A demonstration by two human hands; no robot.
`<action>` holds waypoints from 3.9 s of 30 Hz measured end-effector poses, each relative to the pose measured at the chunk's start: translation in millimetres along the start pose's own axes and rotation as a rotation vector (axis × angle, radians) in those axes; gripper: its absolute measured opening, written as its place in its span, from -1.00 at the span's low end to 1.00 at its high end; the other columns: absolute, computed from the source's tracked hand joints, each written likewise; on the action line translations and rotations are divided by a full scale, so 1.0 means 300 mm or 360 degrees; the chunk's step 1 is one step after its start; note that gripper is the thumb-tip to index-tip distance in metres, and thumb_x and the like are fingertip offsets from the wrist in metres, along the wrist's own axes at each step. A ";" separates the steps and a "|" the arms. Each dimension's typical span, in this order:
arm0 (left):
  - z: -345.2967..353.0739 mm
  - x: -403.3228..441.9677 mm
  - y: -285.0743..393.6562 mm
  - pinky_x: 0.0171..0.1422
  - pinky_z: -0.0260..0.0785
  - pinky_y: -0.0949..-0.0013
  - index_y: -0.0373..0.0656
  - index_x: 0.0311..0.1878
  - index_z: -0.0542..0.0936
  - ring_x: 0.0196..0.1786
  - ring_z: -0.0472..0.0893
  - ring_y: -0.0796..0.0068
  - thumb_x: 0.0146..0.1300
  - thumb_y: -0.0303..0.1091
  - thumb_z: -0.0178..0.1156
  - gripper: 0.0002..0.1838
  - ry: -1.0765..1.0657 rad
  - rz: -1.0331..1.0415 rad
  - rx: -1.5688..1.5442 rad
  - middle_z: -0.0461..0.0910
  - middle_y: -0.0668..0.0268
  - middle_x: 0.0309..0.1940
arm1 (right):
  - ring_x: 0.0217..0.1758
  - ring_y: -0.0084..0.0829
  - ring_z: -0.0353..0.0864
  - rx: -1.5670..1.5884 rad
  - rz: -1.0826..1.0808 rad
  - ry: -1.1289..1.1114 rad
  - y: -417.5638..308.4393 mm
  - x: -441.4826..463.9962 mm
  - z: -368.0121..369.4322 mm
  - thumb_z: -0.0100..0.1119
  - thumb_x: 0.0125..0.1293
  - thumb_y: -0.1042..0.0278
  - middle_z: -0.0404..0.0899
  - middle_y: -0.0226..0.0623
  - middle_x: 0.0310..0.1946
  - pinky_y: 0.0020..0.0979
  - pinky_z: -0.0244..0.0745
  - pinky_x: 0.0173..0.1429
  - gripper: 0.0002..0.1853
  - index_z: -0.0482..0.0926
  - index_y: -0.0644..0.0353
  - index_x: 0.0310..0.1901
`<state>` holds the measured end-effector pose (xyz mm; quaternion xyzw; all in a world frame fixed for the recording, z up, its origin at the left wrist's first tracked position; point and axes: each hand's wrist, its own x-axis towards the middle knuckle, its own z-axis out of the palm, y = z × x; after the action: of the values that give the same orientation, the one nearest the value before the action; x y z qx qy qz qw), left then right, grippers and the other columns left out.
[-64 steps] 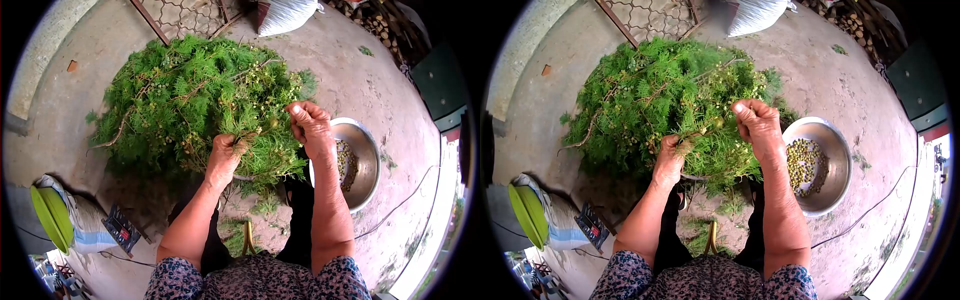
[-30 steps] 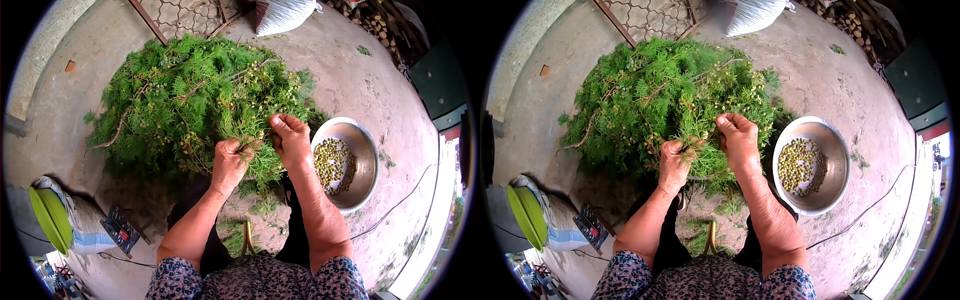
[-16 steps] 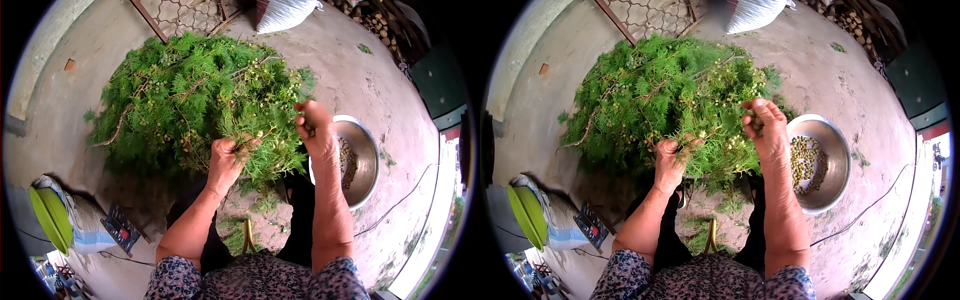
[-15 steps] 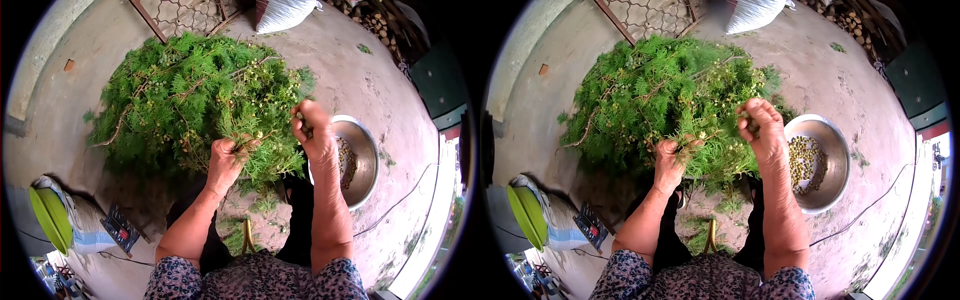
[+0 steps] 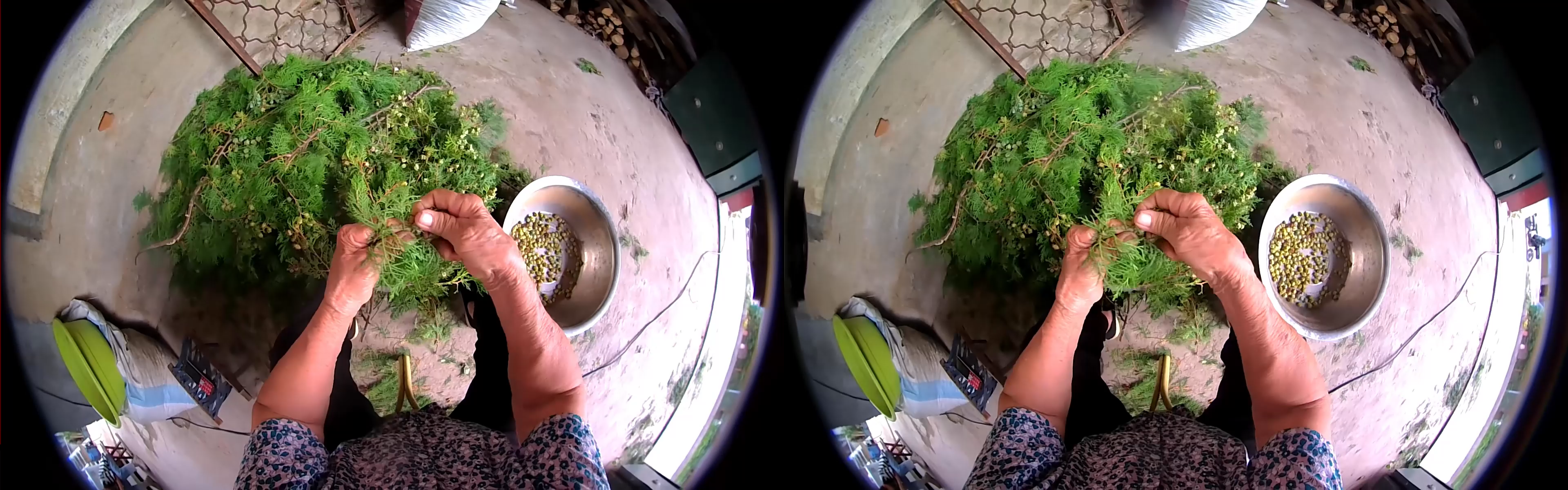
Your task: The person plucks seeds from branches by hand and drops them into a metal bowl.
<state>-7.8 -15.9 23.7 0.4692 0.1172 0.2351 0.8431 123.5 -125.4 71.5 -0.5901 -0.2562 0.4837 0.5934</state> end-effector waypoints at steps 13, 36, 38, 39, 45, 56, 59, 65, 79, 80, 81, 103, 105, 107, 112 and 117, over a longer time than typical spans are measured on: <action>-0.048 0.020 -0.012 -0.13 0.38 0.29 -0.24 -0.40 0.51 -0.36 0.50 0.33 0.09 -0.29 0.13 -0.81 0.0128 -0.0228 -0.0275 0.50 0.23 -0.48 | -0.60 -0.57 0.31 0.1275 0.0045 0.0908 0.197 0.013 -0.374 0.06 0.25 0.24 0.42 -0.35 -0.51 -0.60 0.15 -0.61 -0.81 0.40 0.18 -0.37; -0.014 0.028 0.046 -0.39 0.29 0.37 -0.22 -0.26 0.47 -0.63 0.35 0.53 0.23 0.07 -0.03 -0.54 0.0439 -0.0252 -0.0526 0.37 0.39 -0.75 | -0.18 -0.27 0.55 0.0482 -0.0369 0.1210 0.321 -0.154 -0.580 0.01 0.22 0.36 0.50 -0.11 -0.21 -0.36 0.50 -0.08 -0.66 0.37 0.43 -0.05; -0.012 0.023 0.044 -0.41 0.32 0.37 -0.25 -0.27 0.48 -0.65 0.37 0.54 0.23 0.06 -0.03 -0.53 0.0431 -0.0289 -0.0501 0.39 0.39 -0.74 | -0.26 -0.37 0.57 0.0117 -0.0219 0.0867 0.256 -0.082 -0.423 0.02 0.23 0.34 0.54 -0.17 -0.29 -0.42 0.51 -0.13 -0.69 0.45 0.41 -0.10; -0.001 0.017 0.044 -0.41 0.34 0.37 -0.27 -0.28 0.50 -0.68 0.37 0.55 0.24 0.04 -0.02 -0.54 0.0453 -0.0288 -0.0492 0.41 0.39 -0.74 | -0.31 -0.45 0.56 -0.0345 -0.0045 0.0513 0.264 -0.053 -0.314 0.04 0.23 0.30 0.55 -0.27 -0.36 -0.46 0.49 -0.17 -0.72 0.50 0.34 -0.15; 0.016 -0.014 0.066 -0.55 0.34 0.49 -0.29 -0.33 0.53 -0.77 0.35 0.64 0.24 -0.05 0.01 -0.58 0.0694 -0.0159 -0.0307 0.48 0.38 -0.71 | -0.63 -0.56 0.42 -0.1167 0.0465 0.0646 0.364 -0.004 -0.215 0.14 0.14 0.20 0.46 -0.32 -0.73 -0.46 0.35 -0.49 -0.69 0.55 0.33 -0.53; -0.107 0.004 0.097 -0.54 0.21 0.42 -0.11 -0.63 0.47 -0.82 0.25 0.54 0.32 -0.07 -0.17 -0.52 0.0087 -0.0111 -0.0681 0.36 0.41 -0.85 | -0.40 -0.26 0.57 -0.1872 -0.0397 0.0489 0.362 -0.034 -0.128 0.22 0.02 0.13 0.56 -0.16 -0.52 -0.29 0.45 -0.25 -0.72 0.60 0.21 -0.44; -0.149 0.026 0.105 -0.56 0.10 0.40 -0.09 -0.67 0.44 -0.79 0.21 0.51 0.32 -0.05 -0.18 -0.51 0.0038 -0.0089 -0.0637 0.30 0.42 -0.87 | -0.33 -0.22 0.56 -0.2261 -0.0950 0.0449 0.418 -0.019 -0.150 0.22 0.01 0.18 0.56 -0.11 -0.46 -0.33 0.44 -0.16 -0.72 0.59 0.22 -0.34; -0.184 0.039 0.160 -0.20 0.40 0.32 -0.16 -0.11 0.51 -0.40 0.55 0.43 0.03 -0.33 0.26 -0.68 0.0944 0.0157 0.0069 0.56 0.22 -0.34 | -0.45 -0.14 0.52 -0.1253 -0.0329 0.0126 0.301 -0.034 -0.088 0.18 0.01 0.36 0.50 -0.07 -0.52 -0.31 0.41 -0.33 -0.82 0.54 0.26 -0.34; -0.112 0.041 -0.064 -0.34 0.38 0.21 -0.27 -0.45 0.48 -0.44 0.54 0.23 0.23 -0.33 0.01 -0.78 -0.0183 -0.0043 0.2364 0.54 0.12 -0.53 | -0.38 -0.07 0.46 -0.1652 -0.0755 0.0414 0.257 -0.028 0.022 0.18 -0.03 0.53 0.47 -0.12 -0.52 -0.24 0.34 -0.31 -0.86 0.48 0.31 -0.38; -0.117 0.043 -0.084 -0.29 0.36 0.22 -0.30 -0.43 0.48 -0.42 0.53 0.25 0.21 -0.35 0.01 -0.79 -0.0143 -0.0019 0.2340 0.54 0.16 -0.51 | -0.35 -0.09 0.46 -0.1665 -0.0737 0.0399 0.246 -0.035 0.033 0.19 -0.06 0.56 0.47 -0.14 -0.51 -0.23 0.34 -0.26 -0.84 0.50 0.27 -0.37; -0.116 0.052 -0.094 -0.29 0.36 0.22 -0.30 -0.43 0.48 -0.42 0.53 0.25 0.21 -0.35 0.01 -0.79 -0.0141 -0.0014 0.2341 0.54 0.16 -0.51 | -0.35 -0.09 0.46 -0.1667 -0.0741 0.0400 0.243 -0.037 0.042 0.19 -0.06 0.56 0.47 -0.14 -0.51 -0.23 0.34 -0.26 -0.84 0.50 0.27 -0.37; -0.066 0.083 -0.052 -0.09 0.36 0.55 -0.32 -0.15 0.55 -0.25 0.54 0.57 0.15 -0.47 0.14 -0.80 0.0090 -0.0328 0.0502 0.59 0.29 -0.31 | -0.27 -0.09 0.57 -0.1299 -0.0594 0.0397 0.240 -0.022 -0.033 0.10 -0.05 0.65 0.56 -0.04 -0.32 -0.33 0.46 -0.20 -0.69 0.54 0.24 -0.19; -0.062 0.074 -0.052 -0.14 0.38 0.56 -0.33 -0.17 0.55 -0.30 0.55 0.58 0.14 -0.47 0.16 -0.80 0.0063 -0.0272 0.0512 0.59 0.30 -0.34 | -0.25 -0.11 0.57 -0.1360 -0.0539 0.0361 0.196 -0.019 -0.046 0.13 -0.02 0.61 0.56 -0.03 -0.28 -0.32 0.46 -0.18 -0.68 0.52 0.24 -0.14; -0.035 0.065 -0.032 -0.20 0.38 0.56 -0.32 -0.18 0.56 -0.35 0.54 0.61 0.13 -0.48 0.16 -0.81 0.0087 -0.0262 0.0666 0.59 0.33 -0.39 | -0.22 -0.24 0.58 -0.1311 -0.0665 0.0535 0.193 -0.012 -0.052 0.18 0.05 0.53 0.55 -0.07 -0.22 -0.35 0.47 -0.17 -0.67 0.48 0.23 -0.09; -0.017 0.056 -0.043 -0.29 0.35 0.57 -0.31 -0.23 0.57 -0.41 0.50 0.63 0.12 -0.49 0.16 -0.85 0.0003 -0.0212 0.0714 0.58 0.34 -0.47 | -0.34 -0.46 0.53 -0.0854 -0.0764 0.0636 0.098 -0.020 -0.029 0.12 0.05 0.65 0.53 -0.22 -0.23 -0.52 0.46 -0.24 -0.63 0.48 0.18 -0.05; -0.008 0.057 -0.023 -0.24 0.34 0.56 -0.32 -0.24 0.57 -0.38 0.48 0.64 0.14 -0.45 0.15 -0.84 -0.0055 -0.0297 0.0560 0.56 0.36 -0.45 | -0.38 -0.49 0.50 -0.0738 -0.0498 0.0180 0.086 -0.012 -0.021 0.15 0.04 0.62 0.50 -0.26 -0.26 -0.50 0.46 -0.27 -0.66 0.52 0.18 -0.08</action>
<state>7.9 -8.7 17.0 0.6003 0.1849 0.1238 0.7682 120.5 -135.7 47.0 -0.6893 -0.4145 0.2810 0.5235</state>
